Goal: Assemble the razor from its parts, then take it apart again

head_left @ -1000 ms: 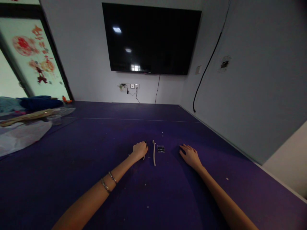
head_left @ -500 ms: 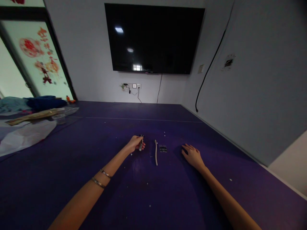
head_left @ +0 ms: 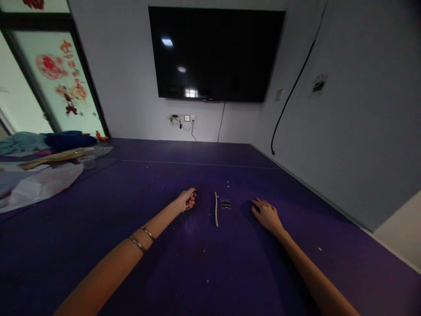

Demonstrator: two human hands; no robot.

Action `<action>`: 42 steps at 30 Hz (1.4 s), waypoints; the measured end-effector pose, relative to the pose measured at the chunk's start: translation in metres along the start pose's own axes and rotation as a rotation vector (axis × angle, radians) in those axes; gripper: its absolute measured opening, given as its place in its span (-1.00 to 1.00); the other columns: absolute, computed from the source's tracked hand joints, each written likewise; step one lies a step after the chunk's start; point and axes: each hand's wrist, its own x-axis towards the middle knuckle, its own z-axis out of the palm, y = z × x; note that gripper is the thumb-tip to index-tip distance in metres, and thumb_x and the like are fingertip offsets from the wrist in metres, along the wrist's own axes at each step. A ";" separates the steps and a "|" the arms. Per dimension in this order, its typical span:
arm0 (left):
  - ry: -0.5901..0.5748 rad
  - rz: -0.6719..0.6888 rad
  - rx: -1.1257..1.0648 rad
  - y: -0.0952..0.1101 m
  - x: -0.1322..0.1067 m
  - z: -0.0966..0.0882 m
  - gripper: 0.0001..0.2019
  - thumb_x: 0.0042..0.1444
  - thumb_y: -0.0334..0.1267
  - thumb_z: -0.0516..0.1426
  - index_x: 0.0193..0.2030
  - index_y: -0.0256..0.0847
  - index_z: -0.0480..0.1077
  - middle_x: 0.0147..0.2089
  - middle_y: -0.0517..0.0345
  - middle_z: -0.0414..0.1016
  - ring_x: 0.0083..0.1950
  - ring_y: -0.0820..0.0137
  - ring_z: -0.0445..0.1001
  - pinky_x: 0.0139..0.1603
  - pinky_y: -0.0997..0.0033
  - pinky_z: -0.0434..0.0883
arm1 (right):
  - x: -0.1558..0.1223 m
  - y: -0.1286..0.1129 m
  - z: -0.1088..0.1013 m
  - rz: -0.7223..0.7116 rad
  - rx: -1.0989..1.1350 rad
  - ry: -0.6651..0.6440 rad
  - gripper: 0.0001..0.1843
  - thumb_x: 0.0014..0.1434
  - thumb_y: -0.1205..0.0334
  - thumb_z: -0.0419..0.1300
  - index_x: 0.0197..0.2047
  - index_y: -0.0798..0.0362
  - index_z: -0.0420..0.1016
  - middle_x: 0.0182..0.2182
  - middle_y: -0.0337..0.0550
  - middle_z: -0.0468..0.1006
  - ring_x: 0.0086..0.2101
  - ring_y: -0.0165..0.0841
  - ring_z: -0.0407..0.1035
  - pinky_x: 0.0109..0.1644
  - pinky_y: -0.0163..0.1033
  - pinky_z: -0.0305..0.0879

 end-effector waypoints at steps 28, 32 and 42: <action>-0.035 -0.180 -0.061 -0.004 -0.005 0.010 -0.63 0.19 -0.10 -0.11 -0.60 -0.20 0.06 -0.78 0.39 -0.04 -0.82 0.64 -0.10 -0.79 0.69 -0.19 | 0.000 -0.001 0.001 0.013 0.005 0.000 -0.49 0.20 0.03 -0.10 0.14 0.01 0.32 0.18 -0.06 0.26 0.18 -0.11 0.06 0.17 0.07 -0.05; -0.048 -0.170 -0.051 -0.004 -0.006 0.011 -0.64 0.20 -0.11 -0.11 -0.59 -0.20 0.06 -0.78 0.39 -0.04 -0.81 0.63 -0.10 -0.79 0.69 -0.17 | 0.000 -0.001 0.000 0.017 0.011 -0.002 -0.49 0.20 0.03 -0.10 0.14 0.00 0.32 0.18 -0.06 0.26 0.18 -0.10 0.05 0.17 0.08 -0.06; -0.023 -0.052 0.007 0.000 -0.010 0.016 -0.66 0.18 -0.07 -0.10 -0.55 -0.19 0.09 -0.76 0.42 -0.05 -0.80 0.63 -0.08 -0.78 0.67 -0.15 | 0.000 -0.001 0.001 0.013 0.005 0.003 -0.49 0.20 0.03 -0.10 0.14 0.00 0.32 0.17 -0.06 0.26 0.18 -0.12 0.06 0.17 0.06 -0.06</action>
